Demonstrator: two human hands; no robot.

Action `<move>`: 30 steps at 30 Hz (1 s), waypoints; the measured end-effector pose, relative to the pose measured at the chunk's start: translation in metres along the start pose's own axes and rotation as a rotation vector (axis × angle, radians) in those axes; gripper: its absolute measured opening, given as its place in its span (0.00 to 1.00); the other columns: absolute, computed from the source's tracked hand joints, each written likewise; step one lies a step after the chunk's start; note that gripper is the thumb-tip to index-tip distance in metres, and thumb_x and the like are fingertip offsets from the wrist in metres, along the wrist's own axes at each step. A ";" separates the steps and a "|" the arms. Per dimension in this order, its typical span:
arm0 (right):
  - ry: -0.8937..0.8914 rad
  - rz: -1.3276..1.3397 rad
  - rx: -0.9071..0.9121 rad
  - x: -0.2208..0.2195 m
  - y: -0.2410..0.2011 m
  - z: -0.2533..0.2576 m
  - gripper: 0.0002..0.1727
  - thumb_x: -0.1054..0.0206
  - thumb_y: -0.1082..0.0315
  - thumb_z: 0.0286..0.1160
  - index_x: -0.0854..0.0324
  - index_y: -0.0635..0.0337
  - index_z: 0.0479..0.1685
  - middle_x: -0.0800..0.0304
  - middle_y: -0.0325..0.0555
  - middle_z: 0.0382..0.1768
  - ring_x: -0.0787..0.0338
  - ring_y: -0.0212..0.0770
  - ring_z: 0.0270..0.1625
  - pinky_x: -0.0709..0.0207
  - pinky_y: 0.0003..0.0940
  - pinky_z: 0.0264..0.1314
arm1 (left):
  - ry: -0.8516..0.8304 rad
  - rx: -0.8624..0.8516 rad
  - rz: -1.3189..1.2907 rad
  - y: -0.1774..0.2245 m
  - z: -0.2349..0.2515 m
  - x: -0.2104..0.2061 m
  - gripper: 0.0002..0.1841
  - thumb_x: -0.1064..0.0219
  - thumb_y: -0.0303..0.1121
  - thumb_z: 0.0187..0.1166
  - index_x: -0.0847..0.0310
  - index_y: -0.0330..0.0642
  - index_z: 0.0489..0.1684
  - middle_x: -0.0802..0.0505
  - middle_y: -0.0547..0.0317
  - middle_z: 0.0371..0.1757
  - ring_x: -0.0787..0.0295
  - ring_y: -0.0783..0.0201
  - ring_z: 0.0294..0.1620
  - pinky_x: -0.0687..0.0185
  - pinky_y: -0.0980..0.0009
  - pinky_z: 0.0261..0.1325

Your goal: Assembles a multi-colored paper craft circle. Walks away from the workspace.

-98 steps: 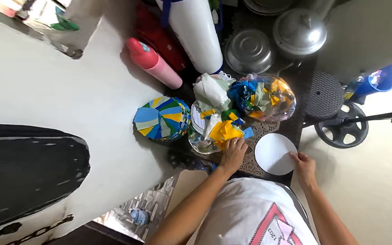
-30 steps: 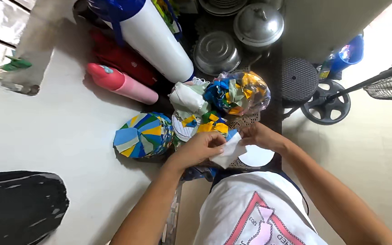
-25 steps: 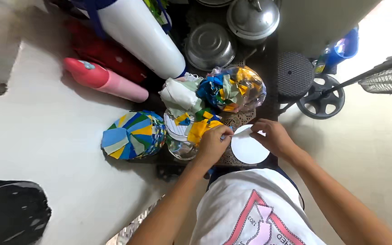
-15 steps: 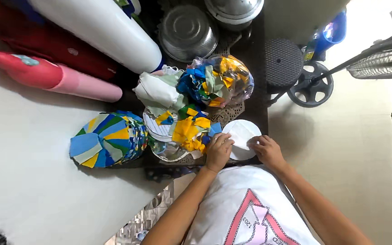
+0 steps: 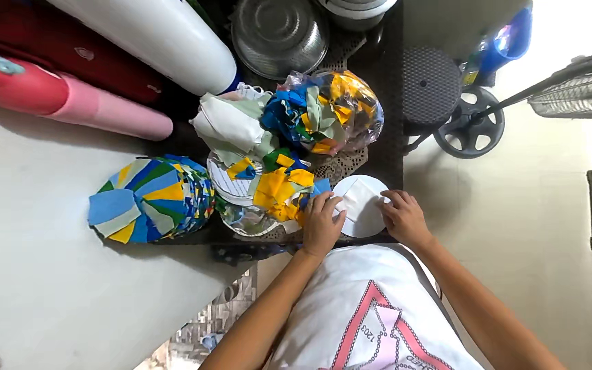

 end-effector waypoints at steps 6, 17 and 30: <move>-0.050 -0.087 0.031 -0.011 0.006 -0.001 0.13 0.36 0.63 0.80 0.08 0.56 0.52 0.10 0.60 0.63 0.13 0.66 0.68 0.23 0.66 0.67 | -0.088 0.000 0.090 -0.003 0.004 -0.007 0.19 0.32 0.37 0.82 0.12 0.43 0.68 0.15 0.40 0.74 0.25 0.30 0.77 0.31 0.33 0.73; -0.104 -0.162 -0.095 -0.006 0.033 0.003 0.23 0.39 0.54 0.84 0.17 0.38 0.76 0.33 0.58 0.88 0.38 0.69 0.89 0.45 0.71 0.85 | -0.042 -0.025 0.221 -0.010 -0.015 0.006 0.25 0.30 0.41 0.76 0.15 0.43 0.71 0.18 0.33 0.76 0.32 0.24 0.81 0.37 0.27 0.75; 0.055 -0.213 -0.155 -0.017 0.016 -0.033 0.22 0.37 0.53 0.81 0.11 0.56 0.64 0.23 0.62 0.80 0.26 0.74 0.81 0.39 0.73 0.80 | -0.094 0.166 0.174 -0.013 0.052 0.035 0.17 0.40 0.28 0.87 0.18 0.36 0.71 0.13 0.38 0.70 0.22 0.34 0.76 0.29 0.39 0.75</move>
Point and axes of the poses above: each hand's wrist, its own z-axis towards the middle knuckle, its own x-axis out of the back of the hand, y = z × x, the point moved 6 cm from there along z, towards the middle knuckle
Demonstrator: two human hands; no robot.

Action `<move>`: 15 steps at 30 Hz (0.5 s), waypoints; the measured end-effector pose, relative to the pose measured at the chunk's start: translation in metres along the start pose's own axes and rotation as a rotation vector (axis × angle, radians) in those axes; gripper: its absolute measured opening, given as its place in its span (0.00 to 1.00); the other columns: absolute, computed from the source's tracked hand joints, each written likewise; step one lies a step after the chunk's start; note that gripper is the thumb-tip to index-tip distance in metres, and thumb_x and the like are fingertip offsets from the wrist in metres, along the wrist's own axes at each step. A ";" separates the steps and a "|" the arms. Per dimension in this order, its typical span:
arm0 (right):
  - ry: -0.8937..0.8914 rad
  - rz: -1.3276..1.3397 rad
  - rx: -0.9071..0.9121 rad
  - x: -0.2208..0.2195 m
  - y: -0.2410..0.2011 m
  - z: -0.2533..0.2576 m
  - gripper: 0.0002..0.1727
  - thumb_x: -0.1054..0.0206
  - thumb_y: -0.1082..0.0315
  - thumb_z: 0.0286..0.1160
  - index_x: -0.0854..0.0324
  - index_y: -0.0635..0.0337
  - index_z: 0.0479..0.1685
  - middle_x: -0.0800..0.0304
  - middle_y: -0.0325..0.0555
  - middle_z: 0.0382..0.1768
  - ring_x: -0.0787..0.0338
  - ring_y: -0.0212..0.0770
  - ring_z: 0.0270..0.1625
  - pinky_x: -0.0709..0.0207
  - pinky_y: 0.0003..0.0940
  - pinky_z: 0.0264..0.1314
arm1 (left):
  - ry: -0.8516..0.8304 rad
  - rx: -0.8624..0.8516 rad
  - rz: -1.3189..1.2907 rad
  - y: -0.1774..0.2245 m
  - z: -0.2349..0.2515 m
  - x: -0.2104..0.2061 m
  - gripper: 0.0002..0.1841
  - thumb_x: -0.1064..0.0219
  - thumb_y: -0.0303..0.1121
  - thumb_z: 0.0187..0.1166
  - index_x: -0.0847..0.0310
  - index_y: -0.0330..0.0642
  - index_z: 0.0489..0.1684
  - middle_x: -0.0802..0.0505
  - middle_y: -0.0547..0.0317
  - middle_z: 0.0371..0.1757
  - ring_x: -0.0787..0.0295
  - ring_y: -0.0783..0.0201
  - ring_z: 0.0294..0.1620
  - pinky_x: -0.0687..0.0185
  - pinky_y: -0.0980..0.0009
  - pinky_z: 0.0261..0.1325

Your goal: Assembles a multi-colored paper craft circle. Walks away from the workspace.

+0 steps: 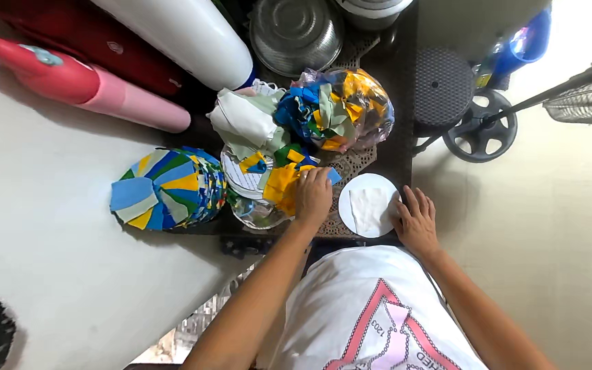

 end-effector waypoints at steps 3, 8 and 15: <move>-0.003 0.003 -0.009 -0.001 0.000 0.001 0.22 0.38 0.53 0.82 0.11 0.56 0.64 0.23 0.60 0.81 0.26 0.72 0.82 0.39 0.72 0.81 | -0.115 0.068 0.031 0.003 0.022 -0.001 0.17 0.35 0.29 0.85 0.19 0.33 0.69 0.11 0.36 0.65 0.21 0.35 0.74 0.30 0.41 0.78; 0.015 0.014 0.001 -0.001 0.000 0.001 0.22 0.39 0.53 0.83 0.11 0.55 0.65 0.22 0.61 0.79 0.25 0.72 0.81 0.38 0.73 0.80 | -0.214 0.042 -0.045 -0.002 0.029 0.005 0.09 0.34 0.28 0.83 0.14 0.30 0.50 0.10 0.35 0.57 0.16 0.36 0.66 0.26 0.39 0.71; -0.020 0.247 -0.063 0.027 -0.028 0.034 0.23 0.33 0.60 0.79 0.15 0.57 0.70 0.25 0.63 0.81 0.32 0.72 0.85 0.43 0.74 0.82 | -0.089 0.053 -0.426 -0.003 0.018 0.053 0.13 0.33 0.27 0.84 0.21 0.34 0.62 0.08 0.42 0.50 0.09 0.50 0.47 0.15 0.49 0.54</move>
Point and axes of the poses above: each hand's wrist, its own z-axis towards the middle knuckle, its own x-axis out of the back of the hand, y = z × x, the point moved 6 cm from there along z, towards the middle knuckle
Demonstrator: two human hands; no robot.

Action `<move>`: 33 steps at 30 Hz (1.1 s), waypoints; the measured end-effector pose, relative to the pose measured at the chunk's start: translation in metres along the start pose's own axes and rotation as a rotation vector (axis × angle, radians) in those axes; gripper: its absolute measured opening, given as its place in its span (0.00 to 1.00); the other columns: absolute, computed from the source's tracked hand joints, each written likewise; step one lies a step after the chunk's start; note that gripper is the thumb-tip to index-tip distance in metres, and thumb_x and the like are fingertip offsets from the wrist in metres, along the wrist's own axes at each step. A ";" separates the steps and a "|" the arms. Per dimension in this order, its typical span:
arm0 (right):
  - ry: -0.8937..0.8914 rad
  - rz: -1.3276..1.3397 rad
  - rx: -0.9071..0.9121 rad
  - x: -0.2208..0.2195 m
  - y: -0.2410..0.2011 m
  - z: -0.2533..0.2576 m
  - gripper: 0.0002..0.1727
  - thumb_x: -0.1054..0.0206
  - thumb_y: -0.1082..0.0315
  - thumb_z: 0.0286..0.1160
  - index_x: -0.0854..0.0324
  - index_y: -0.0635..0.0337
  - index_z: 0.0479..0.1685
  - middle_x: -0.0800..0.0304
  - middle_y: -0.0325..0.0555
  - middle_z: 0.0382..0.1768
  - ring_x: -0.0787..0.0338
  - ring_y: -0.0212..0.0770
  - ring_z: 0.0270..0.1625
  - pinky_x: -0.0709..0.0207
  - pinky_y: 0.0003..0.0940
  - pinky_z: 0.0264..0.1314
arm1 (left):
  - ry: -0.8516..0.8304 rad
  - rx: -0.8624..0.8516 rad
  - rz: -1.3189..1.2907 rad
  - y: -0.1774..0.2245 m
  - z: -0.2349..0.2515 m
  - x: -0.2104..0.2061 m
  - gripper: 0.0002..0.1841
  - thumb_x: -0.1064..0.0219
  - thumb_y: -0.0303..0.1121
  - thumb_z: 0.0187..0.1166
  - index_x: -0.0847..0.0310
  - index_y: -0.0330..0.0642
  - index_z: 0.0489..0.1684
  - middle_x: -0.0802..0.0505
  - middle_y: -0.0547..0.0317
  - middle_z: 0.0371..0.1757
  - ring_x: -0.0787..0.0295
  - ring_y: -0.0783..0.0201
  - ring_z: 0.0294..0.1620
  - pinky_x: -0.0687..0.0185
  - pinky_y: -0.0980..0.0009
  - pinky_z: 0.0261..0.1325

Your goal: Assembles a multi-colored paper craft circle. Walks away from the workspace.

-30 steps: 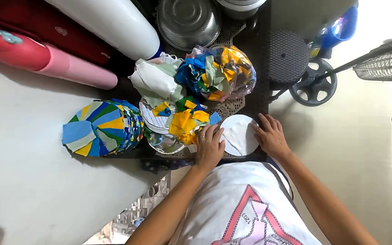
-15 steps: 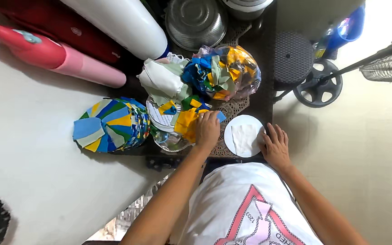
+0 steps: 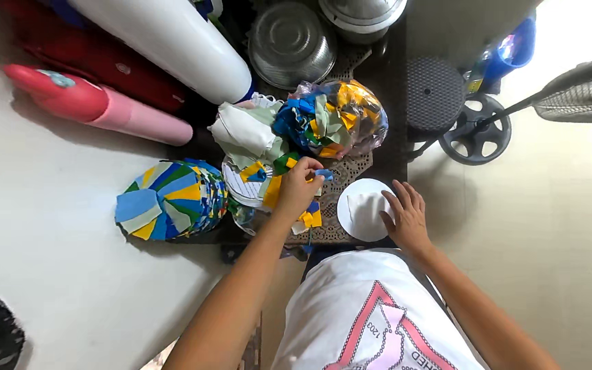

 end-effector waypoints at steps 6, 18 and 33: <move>-0.183 0.695 -0.160 0.004 -0.054 0.057 0.36 0.27 0.69 0.71 0.29 0.58 0.85 0.40 0.60 0.90 0.39 0.60 0.90 0.37 0.63 0.84 | 0.004 -0.036 -0.356 0.021 -0.019 0.008 0.16 0.30 0.19 0.77 0.19 0.37 0.62 0.09 0.53 0.50 0.12 0.69 0.40 0.14 0.70 0.46; -0.574 1.054 -0.423 -0.019 -0.047 0.049 0.01 0.36 0.77 0.81 0.20 0.65 0.42 0.08 0.39 0.32 0.09 0.29 0.35 0.15 0.26 0.42 | -0.018 0.262 -0.567 -0.015 -0.062 -0.031 0.07 0.30 0.21 0.78 0.19 0.29 0.47 0.10 0.54 0.40 0.09 0.67 0.37 0.10 0.71 0.45; -0.748 0.223 -0.262 -0.037 -0.028 0.039 0.12 0.35 0.69 0.82 0.12 0.68 0.52 0.06 0.58 0.46 0.07 0.52 0.49 0.17 0.53 0.61 | -0.297 0.432 -0.020 -0.052 -0.087 -0.095 0.13 0.37 0.35 0.85 0.12 0.35 0.53 0.06 0.48 0.45 0.08 0.56 0.43 0.14 0.55 0.55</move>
Point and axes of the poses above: each hand's wrist, its own z-axis towards the middle knuckle, its own x-axis out of the back of the hand, y = z × x, the point moved 6 cm from there along z, towards the middle knuckle
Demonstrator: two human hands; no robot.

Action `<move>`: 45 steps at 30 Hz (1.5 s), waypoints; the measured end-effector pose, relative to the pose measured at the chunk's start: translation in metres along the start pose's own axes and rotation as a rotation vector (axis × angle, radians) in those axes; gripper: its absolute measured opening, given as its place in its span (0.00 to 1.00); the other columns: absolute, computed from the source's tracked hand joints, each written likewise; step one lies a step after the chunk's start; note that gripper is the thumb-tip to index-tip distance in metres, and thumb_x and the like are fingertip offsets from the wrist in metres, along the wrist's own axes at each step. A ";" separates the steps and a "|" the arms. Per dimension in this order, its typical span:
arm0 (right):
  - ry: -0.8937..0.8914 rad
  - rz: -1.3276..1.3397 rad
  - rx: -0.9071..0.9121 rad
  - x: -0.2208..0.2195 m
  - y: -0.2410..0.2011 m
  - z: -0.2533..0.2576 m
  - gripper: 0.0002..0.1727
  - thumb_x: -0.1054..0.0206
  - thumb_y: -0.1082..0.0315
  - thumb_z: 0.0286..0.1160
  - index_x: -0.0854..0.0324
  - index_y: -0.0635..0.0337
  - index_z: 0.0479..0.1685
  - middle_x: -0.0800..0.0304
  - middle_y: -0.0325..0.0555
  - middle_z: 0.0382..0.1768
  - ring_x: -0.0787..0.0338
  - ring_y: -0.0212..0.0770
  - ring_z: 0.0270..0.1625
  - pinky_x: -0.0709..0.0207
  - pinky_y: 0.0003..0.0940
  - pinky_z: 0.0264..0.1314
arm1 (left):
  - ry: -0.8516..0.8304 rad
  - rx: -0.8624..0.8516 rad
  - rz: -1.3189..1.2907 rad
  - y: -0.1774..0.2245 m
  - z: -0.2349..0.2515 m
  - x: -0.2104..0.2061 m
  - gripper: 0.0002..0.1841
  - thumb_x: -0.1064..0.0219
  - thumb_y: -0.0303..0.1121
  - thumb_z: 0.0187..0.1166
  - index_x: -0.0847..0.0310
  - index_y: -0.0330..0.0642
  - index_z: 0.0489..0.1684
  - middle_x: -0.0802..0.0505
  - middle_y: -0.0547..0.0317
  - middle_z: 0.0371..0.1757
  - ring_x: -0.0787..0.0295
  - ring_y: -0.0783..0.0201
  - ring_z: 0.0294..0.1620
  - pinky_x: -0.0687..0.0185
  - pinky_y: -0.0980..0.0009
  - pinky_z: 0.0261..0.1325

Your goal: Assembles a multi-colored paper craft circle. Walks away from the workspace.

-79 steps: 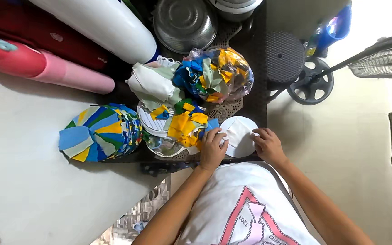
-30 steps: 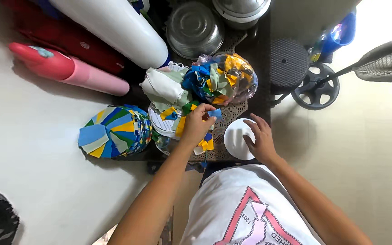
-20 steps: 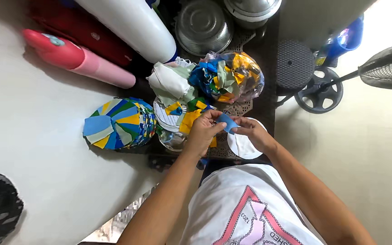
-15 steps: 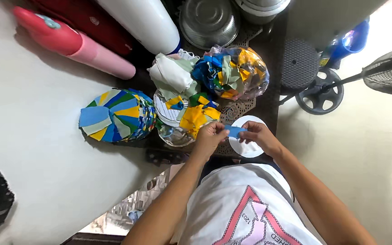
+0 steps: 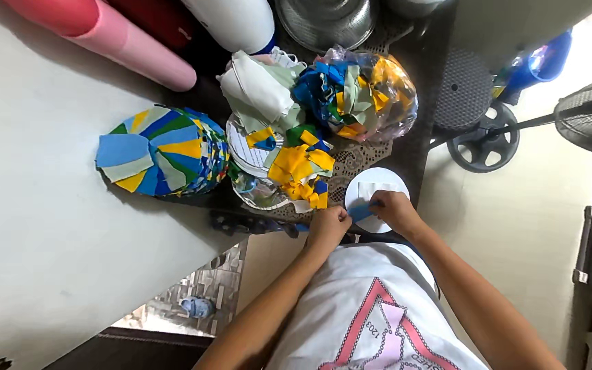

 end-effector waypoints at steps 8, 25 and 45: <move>0.035 -0.119 0.007 0.000 0.000 0.001 0.13 0.35 0.65 0.83 0.10 0.64 0.53 0.06 0.60 0.46 0.08 0.60 0.55 0.21 0.63 0.61 | 0.055 0.013 0.030 -0.001 -0.001 -0.002 0.13 0.37 0.37 0.86 0.11 0.36 0.52 0.05 0.50 0.43 0.07 0.58 0.42 0.13 0.57 0.54; 0.063 -0.141 -0.014 0.000 0.001 0.002 0.11 0.33 0.65 0.83 0.09 0.60 0.52 0.05 0.58 0.46 0.08 0.61 0.54 0.21 0.66 0.57 | 0.318 -0.511 0.240 -0.021 -0.032 0.001 0.12 0.38 0.29 0.82 0.08 0.34 0.51 0.06 0.41 0.49 0.05 0.44 0.47 0.11 0.48 0.51; 0.259 -0.195 0.111 0.005 -0.006 -0.017 0.12 0.34 0.69 0.81 0.11 0.62 0.56 0.09 0.59 0.46 0.08 0.60 0.45 0.18 0.62 0.46 | 0.364 -0.763 0.467 -0.017 -0.027 -0.013 0.15 0.38 0.27 0.76 0.07 0.40 0.54 0.09 0.38 0.40 0.07 0.38 0.38 0.11 0.48 0.37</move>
Point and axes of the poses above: each hand's wrist, its own z-axis towards the middle knuckle, its own x-axis out of the back of the hand, y = z × x, the point moved 6 cm from there along z, towards the middle knuckle
